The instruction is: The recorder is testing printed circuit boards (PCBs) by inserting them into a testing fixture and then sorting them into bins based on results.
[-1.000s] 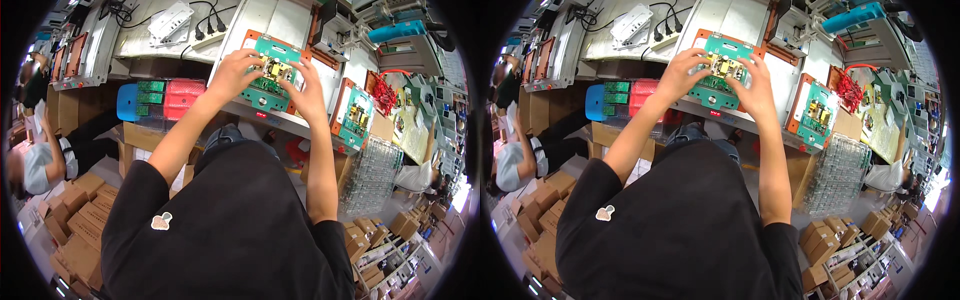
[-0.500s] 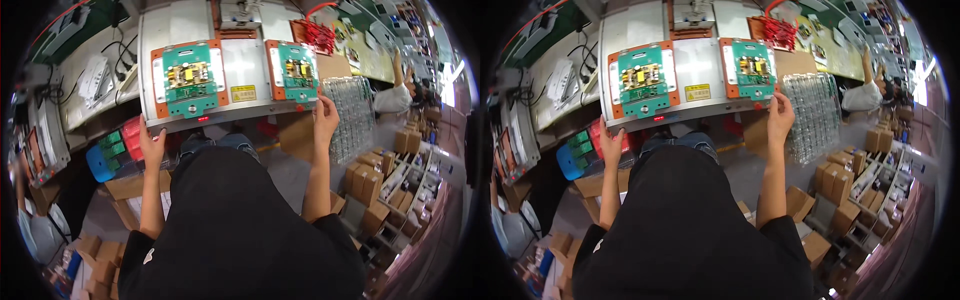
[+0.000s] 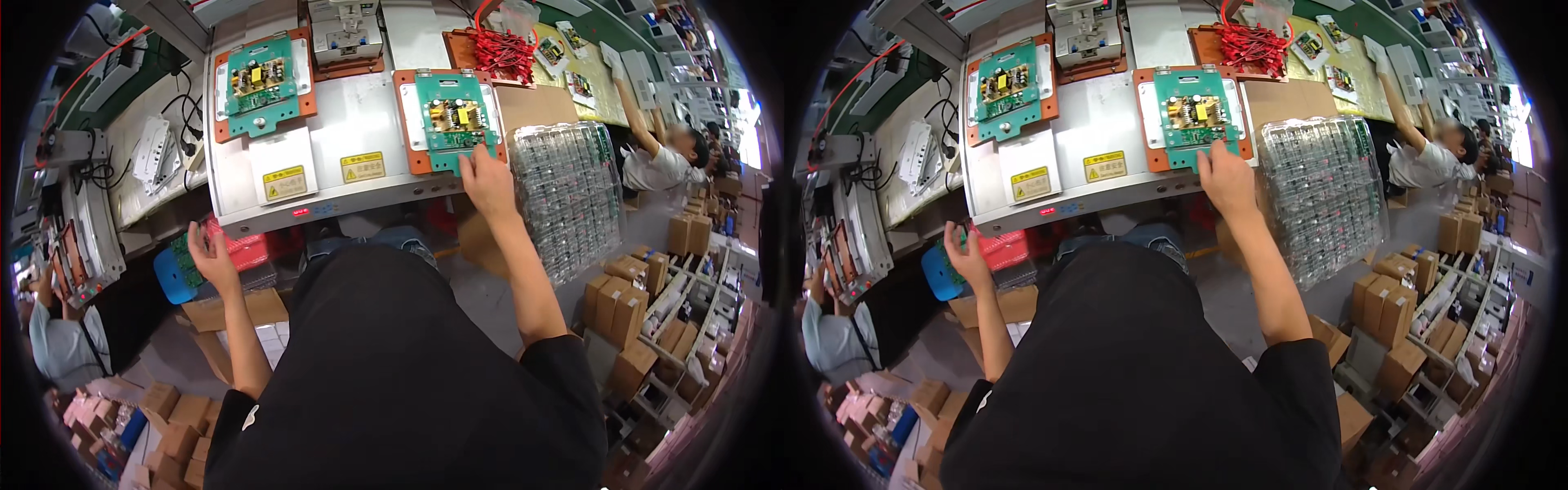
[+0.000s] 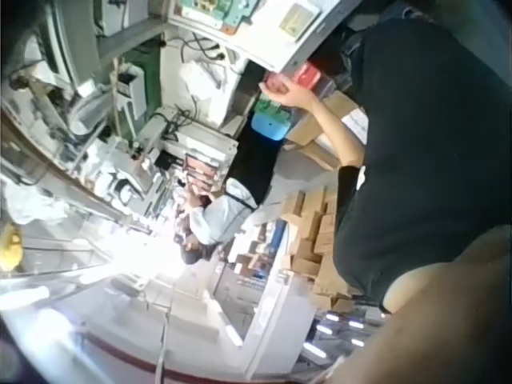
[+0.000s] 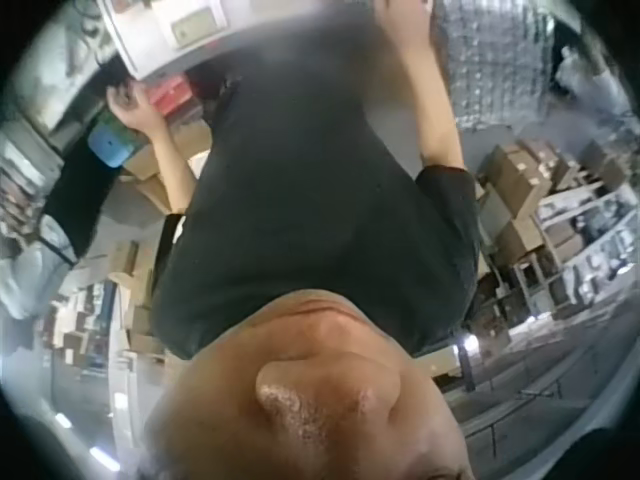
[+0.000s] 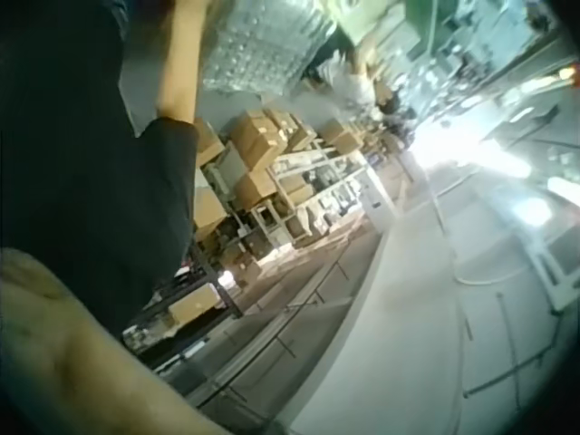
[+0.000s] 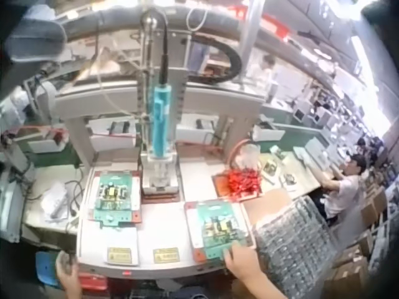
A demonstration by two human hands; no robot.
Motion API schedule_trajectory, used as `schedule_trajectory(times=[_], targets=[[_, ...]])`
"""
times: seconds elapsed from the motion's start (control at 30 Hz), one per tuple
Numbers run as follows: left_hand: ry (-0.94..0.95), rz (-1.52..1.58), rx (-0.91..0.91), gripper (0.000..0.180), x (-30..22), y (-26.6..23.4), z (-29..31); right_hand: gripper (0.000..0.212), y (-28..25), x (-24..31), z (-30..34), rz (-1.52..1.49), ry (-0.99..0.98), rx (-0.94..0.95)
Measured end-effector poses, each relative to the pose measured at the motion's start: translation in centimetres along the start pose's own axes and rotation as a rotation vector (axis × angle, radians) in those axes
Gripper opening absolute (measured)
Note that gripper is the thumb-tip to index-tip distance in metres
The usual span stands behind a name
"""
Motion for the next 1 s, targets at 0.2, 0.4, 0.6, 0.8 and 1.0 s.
schedule_trajectory(times=[0.2,0.4,0.6,0.8,1.0], targets=[[0.176,0.04,-0.263,0.051,-10.0,1.9,4.1,0.031,-1.2,4.8,-1.8,-0.146,-0.207,0.079],[0.378,-0.24,-0.148,0.037,-17.5,12.0,10.4,0.027,-4.4,4.3,-2.0,-0.132,-0.725,0.101],[0.204,0.191,-0.039,0.028,-18.4,15.5,10.0,0.012,-11.3,10.9,-13.5,-0.077,-0.894,-0.284],[0.296,0.061,0.244,0.018,-20.0,16.0,10.6,0.023,-11.3,13.2,-21.3,-0.174,-0.848,-0.526],[-0.078,0.269,0.337,0.016,-15.1,17.7,12.3,0.017,3.3,4.1,-17.6,-0.208,-0.618,0.204]])
Point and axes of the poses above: each hand's wrist, its own z-axis away from the middle knuckle, its own y-axis out of the palm, x = y × z, the point moved 9 cm from there along -z, towards the middle knuckle, and after that the axes turned 7 degrees about -z, right-handed, at the moved point
